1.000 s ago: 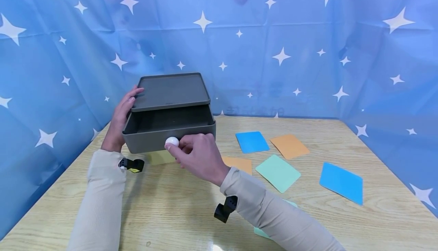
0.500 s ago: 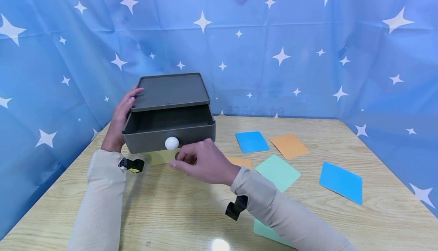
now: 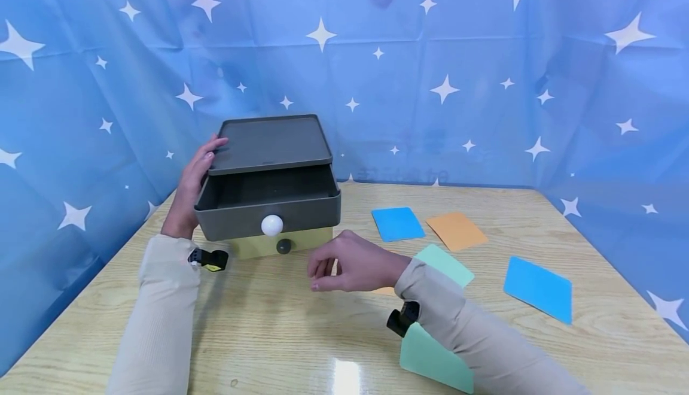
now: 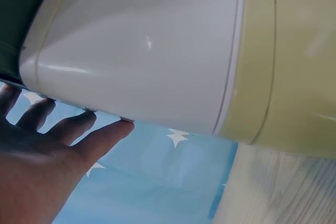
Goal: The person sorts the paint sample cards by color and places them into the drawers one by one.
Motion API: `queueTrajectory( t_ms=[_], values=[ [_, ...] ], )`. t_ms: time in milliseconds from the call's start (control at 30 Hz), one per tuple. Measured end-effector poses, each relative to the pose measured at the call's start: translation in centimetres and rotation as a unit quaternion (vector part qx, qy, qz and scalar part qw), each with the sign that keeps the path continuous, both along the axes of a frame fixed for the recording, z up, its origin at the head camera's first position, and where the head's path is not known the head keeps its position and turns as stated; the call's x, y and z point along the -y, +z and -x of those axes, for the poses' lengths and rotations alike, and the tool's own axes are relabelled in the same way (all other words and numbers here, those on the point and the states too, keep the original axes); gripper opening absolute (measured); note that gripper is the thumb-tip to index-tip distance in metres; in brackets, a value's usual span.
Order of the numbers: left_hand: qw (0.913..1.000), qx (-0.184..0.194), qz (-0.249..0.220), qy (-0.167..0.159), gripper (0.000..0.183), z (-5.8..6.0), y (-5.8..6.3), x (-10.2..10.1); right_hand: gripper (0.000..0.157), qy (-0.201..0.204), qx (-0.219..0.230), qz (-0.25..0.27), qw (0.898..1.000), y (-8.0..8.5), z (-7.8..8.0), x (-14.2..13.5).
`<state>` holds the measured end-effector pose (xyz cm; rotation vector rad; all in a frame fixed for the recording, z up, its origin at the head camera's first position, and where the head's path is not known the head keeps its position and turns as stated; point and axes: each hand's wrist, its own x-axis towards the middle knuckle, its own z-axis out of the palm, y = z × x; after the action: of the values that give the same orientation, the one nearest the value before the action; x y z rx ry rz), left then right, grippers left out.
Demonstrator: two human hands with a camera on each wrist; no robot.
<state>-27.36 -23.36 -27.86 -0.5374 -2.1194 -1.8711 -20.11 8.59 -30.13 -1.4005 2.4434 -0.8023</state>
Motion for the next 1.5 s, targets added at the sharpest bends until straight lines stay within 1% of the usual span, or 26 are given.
queueTrajectory(
  t_ms=[100, 400, 500, 567, 767, 900, 1033, 1233, 1500],
  values=[
    [1.0, -0.001, 0.0, -0.001, 0.052, 0.0, 0.0, 0.0, 0.01, -0.008, -0.015, -0.018, 1.0, -0.4, 0.5, -0.9],
    [1.0, 0.006, -0.005, 0.0, 0.053, -0.1, 0.0, -0.1, 0.03, -0.039, -0.062, -0.07, 0.995, -1.6, 1.9, -3.9],
    [1.0, 0.004, -0.002, 0.001, 0.053, 0.0, 0.0, 0.0, 0.038, -0.051, -0.073, -0.09, 0.992, -2.2, 2.4, -4.6],
    [1.0, 0.001, 0.002, 0.002, 0.053, 0.0, 0.0, 0.0, 0.045, -0.065, -0.071, -0.105, 0.99, -2.6, 2.6, -4.9],
    [0.9999, -0.004, 0.009, 0.004, 0.053, 0.1, 0.0, 0.1, 0.066, -0.1, -0.082, -0.141, 0.981, -3.4, 2.7, -5.7],
    [1.0, -0.002, 0.003, 0.001, 0.052, 0.1, 0.0, 0.1, 0.076, -0.118, -0.093, -0.159, 0.976, -3.9, 2.8, -6.1],
    [1.0, 0.0, -0.005, -0.003, 0.051, 0.0, 0.0, 0.0, 0.079, -0.127, -0.092, -0.173, 0.972, -4.1, 3.0, -6.4],
    [1.0, 0.0, -0.004, -0.003, 0.051, 0.1, 0.1, 0.1, 0.08, -0.134, -0.085, -0.189, 0.969, -4.0, 3.1, -6.4],
    [1.0, 0.001, 0.0, 0.002, 0.052, 0.0, 0.0, 0.1, 0.084, -0.137, -0.08, -0.182, 0.97, -4.2, 3.3, -6.4]
  ],
)
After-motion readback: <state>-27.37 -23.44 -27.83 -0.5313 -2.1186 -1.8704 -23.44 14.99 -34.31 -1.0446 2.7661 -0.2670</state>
